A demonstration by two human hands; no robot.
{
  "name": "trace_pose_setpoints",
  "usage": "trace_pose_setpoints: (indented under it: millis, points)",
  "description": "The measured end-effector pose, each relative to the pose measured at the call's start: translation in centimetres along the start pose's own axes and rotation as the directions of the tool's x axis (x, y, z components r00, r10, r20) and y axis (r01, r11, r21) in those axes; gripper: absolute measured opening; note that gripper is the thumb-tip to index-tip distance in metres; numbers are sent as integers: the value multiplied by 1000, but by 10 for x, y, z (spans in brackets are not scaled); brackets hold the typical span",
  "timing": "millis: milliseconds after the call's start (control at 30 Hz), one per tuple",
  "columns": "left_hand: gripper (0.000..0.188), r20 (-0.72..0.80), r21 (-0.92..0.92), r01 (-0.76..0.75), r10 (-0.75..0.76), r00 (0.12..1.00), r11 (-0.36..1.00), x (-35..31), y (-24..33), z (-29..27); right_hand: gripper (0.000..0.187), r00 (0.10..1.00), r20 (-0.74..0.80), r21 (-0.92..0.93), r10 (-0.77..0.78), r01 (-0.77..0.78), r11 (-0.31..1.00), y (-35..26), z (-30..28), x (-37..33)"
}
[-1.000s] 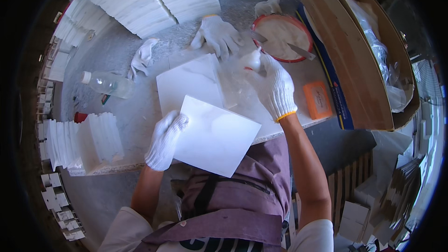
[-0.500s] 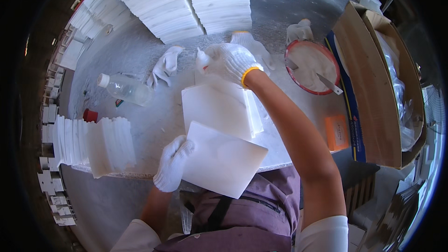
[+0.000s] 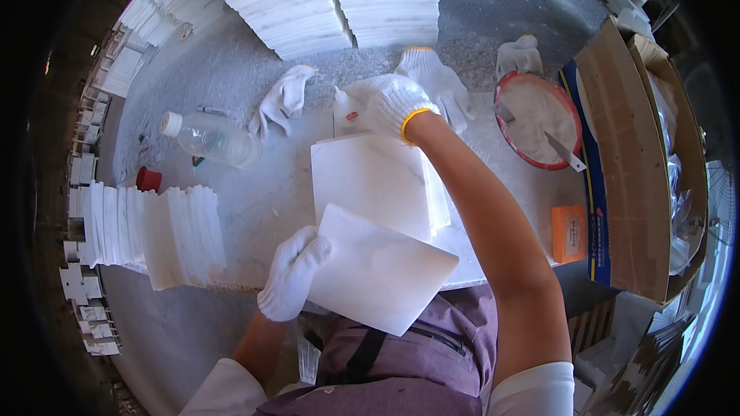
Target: The person uses a utility knife to cut a stack of white paper sheets on a workbench. They repeatedly trim the edges, remove small pieces, and stack the cut sheets. The person also scrapes the workbench surface with the knife and handles a small orange block.
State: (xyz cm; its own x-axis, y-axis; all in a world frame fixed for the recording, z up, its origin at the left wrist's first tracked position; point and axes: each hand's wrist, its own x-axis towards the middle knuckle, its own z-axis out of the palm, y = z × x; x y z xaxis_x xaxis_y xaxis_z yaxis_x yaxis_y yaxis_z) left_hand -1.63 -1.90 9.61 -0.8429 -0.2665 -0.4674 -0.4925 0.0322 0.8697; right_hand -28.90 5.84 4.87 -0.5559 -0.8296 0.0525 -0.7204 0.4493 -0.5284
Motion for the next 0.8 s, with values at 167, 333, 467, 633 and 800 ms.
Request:
trace_pose_setpoints:
  millis: [167, 333, 467, 633, 800]
  points:
    - [21, -25, -62, -10, 8, 1000, 998, -2, 1, 4, 47, 994, -85, -21, -63, 61, 998, 9, 2, -5]
    - [22, -49, -38, -42, 40, 998, 998, -4, -3, 6, 42, 979, -203, 95, 23, -3, 995, 1, -23, -31]
    - [21, -44, -83, -66, 62, 997, 994, -5, 4, 13, 48, 918, -382, 412, 110, 62, 909, -2, -53, -97]
    - [17, -2, -276, -79, 81, 997, 958, 18, 18, 35, 65, 859, -262, 878, 439, 24, 478, 9, -64, -219]
    - [18, 94, -261, -102, 131, 987, 960, 45, 34, 60, 71, 681, -273, 838, 679, -177, 515, 13, -62, -296]
